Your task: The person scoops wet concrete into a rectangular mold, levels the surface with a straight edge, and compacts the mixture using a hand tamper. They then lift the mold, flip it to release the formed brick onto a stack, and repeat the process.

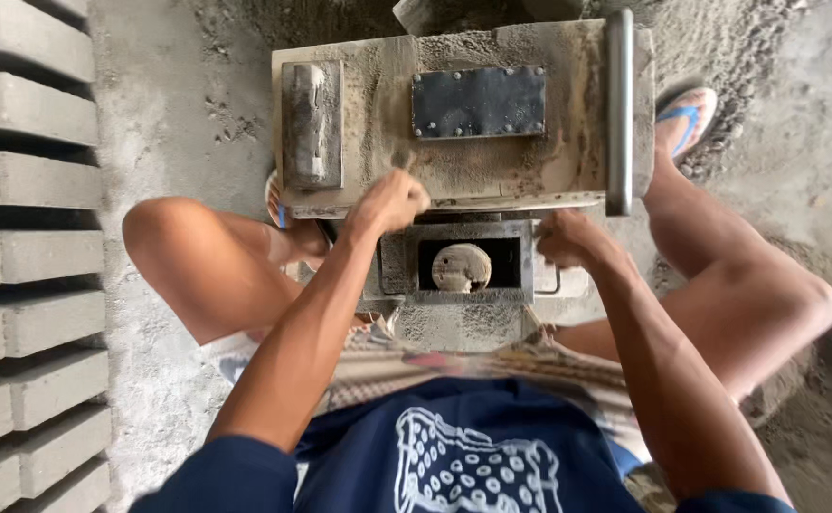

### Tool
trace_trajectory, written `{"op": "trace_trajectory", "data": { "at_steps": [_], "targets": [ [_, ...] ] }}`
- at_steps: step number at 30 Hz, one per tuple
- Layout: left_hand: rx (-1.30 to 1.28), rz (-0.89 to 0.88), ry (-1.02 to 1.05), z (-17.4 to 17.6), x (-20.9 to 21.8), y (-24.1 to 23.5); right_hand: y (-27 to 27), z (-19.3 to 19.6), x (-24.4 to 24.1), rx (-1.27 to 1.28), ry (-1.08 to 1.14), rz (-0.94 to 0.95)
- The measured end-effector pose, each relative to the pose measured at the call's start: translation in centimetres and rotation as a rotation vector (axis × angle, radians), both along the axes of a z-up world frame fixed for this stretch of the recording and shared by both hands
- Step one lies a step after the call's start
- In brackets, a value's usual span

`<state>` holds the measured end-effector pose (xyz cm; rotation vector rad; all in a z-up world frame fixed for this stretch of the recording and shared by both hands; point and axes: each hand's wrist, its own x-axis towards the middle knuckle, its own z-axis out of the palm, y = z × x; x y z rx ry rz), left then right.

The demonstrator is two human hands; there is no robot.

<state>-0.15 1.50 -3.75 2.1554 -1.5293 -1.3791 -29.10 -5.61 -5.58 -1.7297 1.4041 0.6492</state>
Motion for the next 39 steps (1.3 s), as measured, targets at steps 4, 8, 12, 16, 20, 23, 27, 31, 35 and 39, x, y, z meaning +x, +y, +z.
{"op": "trace_trajectory", "data": {
  "at_steps": [4, 8, 12, 16, 20, 23, 27, 31, 35, 39],
  "targets": [
    [0.226, -0.007, 0.036, -3.4, 0.9, 5.6, 1.3, 3.9, 0.6, 0.226, -0.021, -0.156],
    [0.382, 0.042, 0.016, -3.4, 2.5, 7.3, 1.6, -3.7, -3.3, 0.092, 0.051, -0.164],
    [0.475, 0.137, -0.088, -9.7, 3.3, 9.3, 3.2, -7.4, -5.8, -0.050, 0.117, -0.495],
    [0.695, 0.318, 0.101, -13.4, 1.0, 9.6, 3.2, -6.1, -3.8, 0.109, 0.032, -0.621],
    [0.544, 0.345, -0.021, -8.2, -0.4, 9.5, 5.2, -8.2, -5.6, 0.108, 0.062, -0.562],
    [0.435, 0.079, -0.095, -5.7, 0.8, 10.3, 4.3, -2.0, -4.4, 0.033, 0.035, -0.520],
    [0.469, 0.281, 0.172, 3.1, 4.4, 10.1, 3.9, 10.9, -2.6, 0.053, 0.013, -0.556],
    [0.498, 0.516, 0.123, 11.1, 3.8, 6.0, 1.3, 17.8, 0.1, -0.061, -0.180, -0.861],
    [0.066, 0.763, 0.073, 8.6, 4.8, 0.4, -4.3, 17.0, 2.7, -0.311, -0.449, -0.808],
    [-0.091, 0.725, -0.059, 4.7, 6.9, -5.4, -10.3, 12.5, 3.5, -0.460, -0.546, -0.589]
  ]
}}
